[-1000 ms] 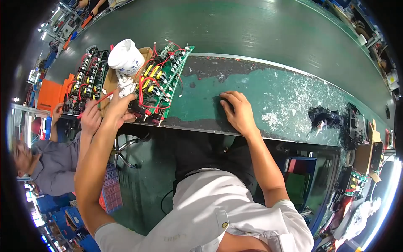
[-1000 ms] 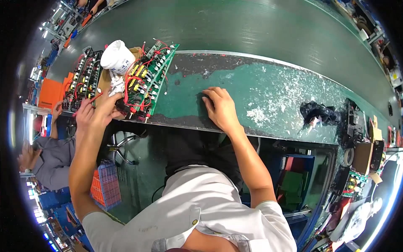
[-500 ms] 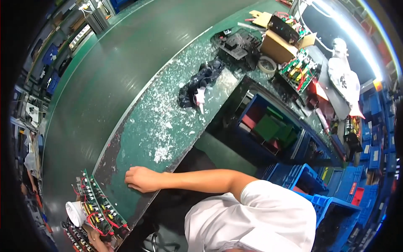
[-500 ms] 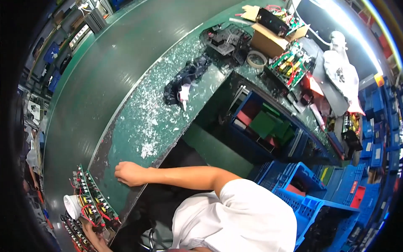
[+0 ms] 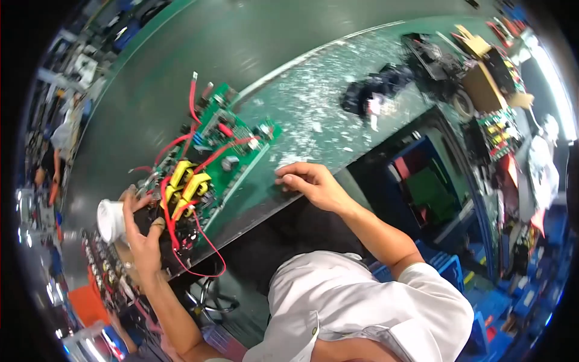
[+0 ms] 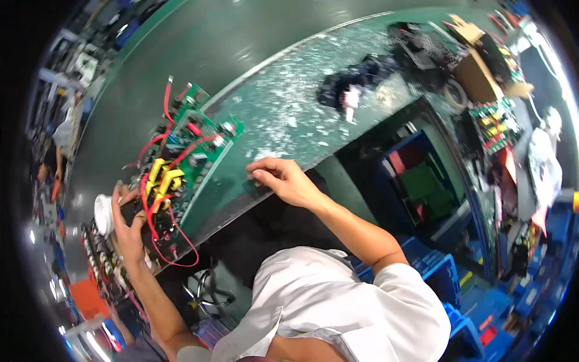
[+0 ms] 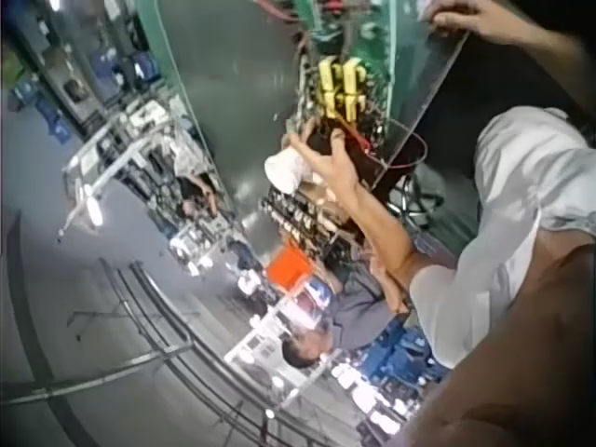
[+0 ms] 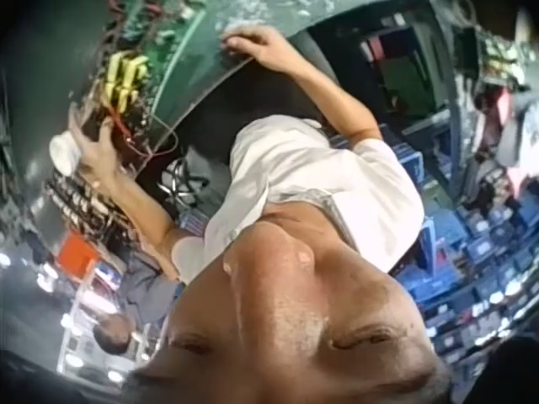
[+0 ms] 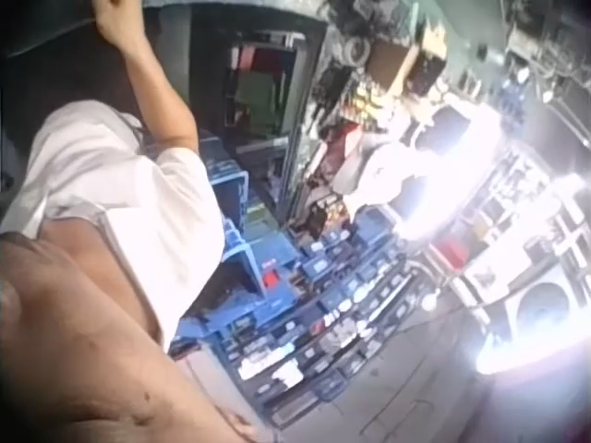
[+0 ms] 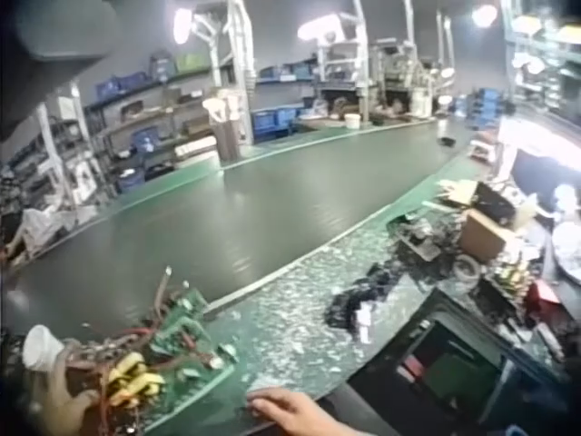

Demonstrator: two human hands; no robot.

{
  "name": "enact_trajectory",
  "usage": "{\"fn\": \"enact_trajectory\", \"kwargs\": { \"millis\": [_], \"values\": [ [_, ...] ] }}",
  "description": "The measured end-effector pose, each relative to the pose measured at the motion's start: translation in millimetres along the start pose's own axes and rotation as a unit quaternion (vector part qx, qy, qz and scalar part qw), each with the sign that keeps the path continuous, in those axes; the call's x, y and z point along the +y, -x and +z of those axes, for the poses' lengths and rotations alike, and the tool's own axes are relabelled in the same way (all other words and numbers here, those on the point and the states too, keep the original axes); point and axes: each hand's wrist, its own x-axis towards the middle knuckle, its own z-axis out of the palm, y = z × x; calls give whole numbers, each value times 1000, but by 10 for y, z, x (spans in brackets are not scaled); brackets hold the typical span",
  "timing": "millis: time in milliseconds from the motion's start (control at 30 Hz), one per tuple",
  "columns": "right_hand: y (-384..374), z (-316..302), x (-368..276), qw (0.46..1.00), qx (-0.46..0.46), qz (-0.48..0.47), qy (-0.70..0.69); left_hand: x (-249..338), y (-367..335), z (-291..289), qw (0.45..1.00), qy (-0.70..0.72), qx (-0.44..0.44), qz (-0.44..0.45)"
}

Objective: Assembling electronic circuit boards by connecting wires and attaching plastic covers using an electric screwdriver.

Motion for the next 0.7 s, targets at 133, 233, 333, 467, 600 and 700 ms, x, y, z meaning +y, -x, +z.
{"fn": "enact_trajectory", "kwargs": {
  "millis": [133,233,333,467,600,700],
  "values": [
    [387,-344,-122,996,72,-3,45,-289,-53,342,996,23,-88,-1],
    [687,-641,-188,983,140,3,115,-489,-161,601,992,5,-127,24],
    [789,-771,-280,976,182,4,119,-570,-192,647,988,17,-148,39],
    [599,-742,-317,975,167,-11,145,-405,32,642,991,-132,-8,10],
    [332,-553,-406,980,125,-23,154,-271,900,752,974,200,-102,9],
    [141,-416,-454,984,100,-40,143,-564,1461,1289,848,334,-405,-75]
  ]
}}
